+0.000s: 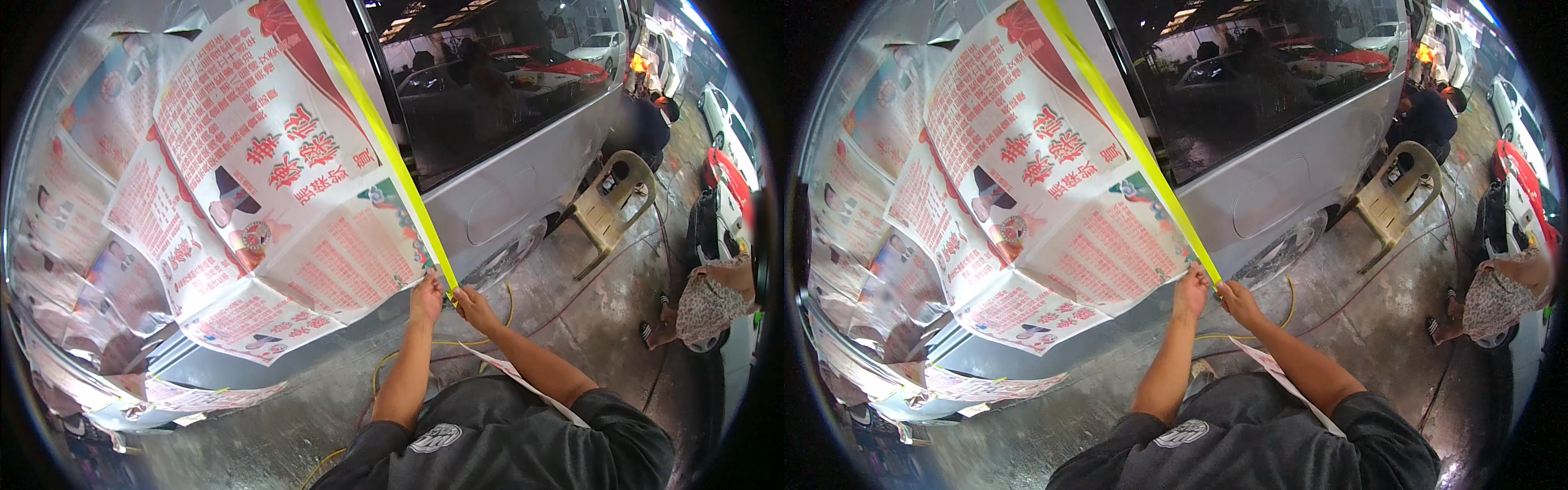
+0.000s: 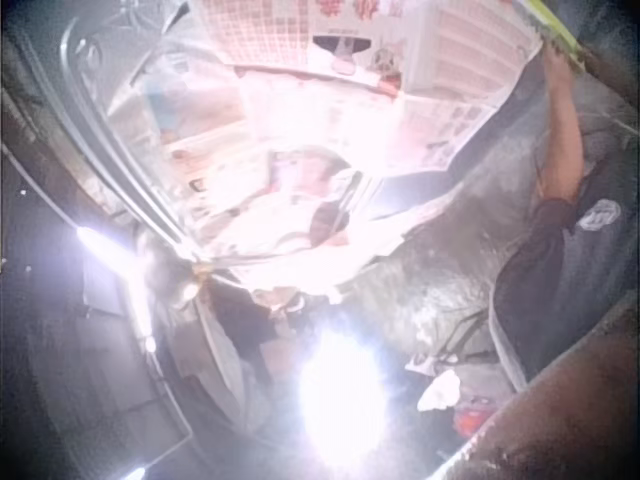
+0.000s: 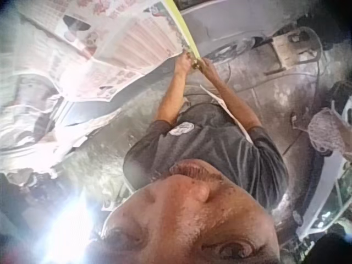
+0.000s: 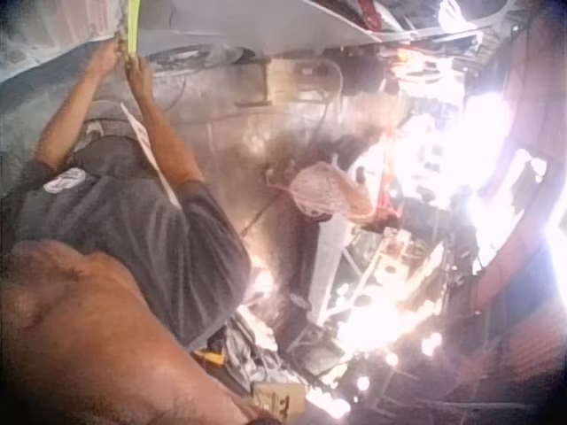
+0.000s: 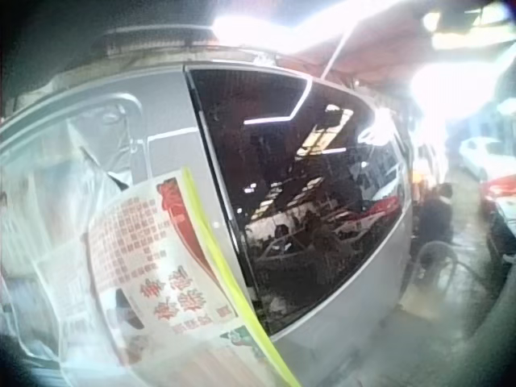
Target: The person applies newspaper sheets to the side of a silver car using bright green masking tape. They smooth the paper against the vehicle's body and secure it with tape strips, covering the door and rear quarter panel areas.
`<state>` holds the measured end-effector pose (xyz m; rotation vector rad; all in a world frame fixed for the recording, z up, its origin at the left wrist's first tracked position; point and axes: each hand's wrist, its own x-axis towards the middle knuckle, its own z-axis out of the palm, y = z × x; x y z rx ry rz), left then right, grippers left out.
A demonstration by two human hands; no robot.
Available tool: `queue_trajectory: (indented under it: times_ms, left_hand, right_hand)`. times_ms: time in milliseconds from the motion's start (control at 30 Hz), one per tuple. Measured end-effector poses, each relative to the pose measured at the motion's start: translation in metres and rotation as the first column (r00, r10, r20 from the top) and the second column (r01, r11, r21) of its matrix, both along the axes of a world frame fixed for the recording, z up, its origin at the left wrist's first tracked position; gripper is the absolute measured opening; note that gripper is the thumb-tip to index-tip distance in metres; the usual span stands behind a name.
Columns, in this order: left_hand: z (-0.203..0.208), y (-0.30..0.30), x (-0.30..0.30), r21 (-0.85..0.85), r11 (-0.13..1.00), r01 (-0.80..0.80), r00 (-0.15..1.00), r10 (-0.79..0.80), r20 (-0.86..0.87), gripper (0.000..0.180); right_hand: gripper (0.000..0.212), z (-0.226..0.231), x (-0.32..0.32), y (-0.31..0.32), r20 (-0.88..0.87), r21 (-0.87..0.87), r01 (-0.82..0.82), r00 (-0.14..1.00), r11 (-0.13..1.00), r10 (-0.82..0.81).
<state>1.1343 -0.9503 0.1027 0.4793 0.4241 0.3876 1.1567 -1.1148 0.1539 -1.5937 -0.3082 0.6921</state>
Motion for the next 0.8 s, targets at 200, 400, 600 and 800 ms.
queue_trajectory:
  times_ms: [200, 400, 600, 800]
  left_hand:
    - [-0.001, 0.011, -0.024, 0.003, 0.993, -0.115, 0.993, 0.114, 0.027, 0.017]
    - [0.033, -0.003, -0.033, 0.005, 0.994, -0.109, 0.992, 0.109, -0.06, 0.015]
    - [0.022, 0.004, -0.044, -0.035, 0.999, -0.007, 0.993, 0.003, -0.119, 0.016]
    - [0.028, -0.009, -0.046, 0.052, 0.998, 0.035, 0.994, -0.03, -0.103, 0.017]
  right_hand:
    - [0.041, -0.003, 0.0, 0.003, 0.024, 0.029, 0.003, 1.0, 1.0, -0.003]
    - [0.045, -0.01, 0.001, 0.01, -0.07, -0.018, 0.052, 0.996, 0.998, -0.054]
    - [0.047, -0.008, -0.002, 0.018, -0.056, -0.031, 0.044, 0.997, 0.999, -0.046]
    - [0.048, -0.014, -0.002, 0.018, -0.071, -0.037, 0.109, 0.991, 0.993, -0.112]
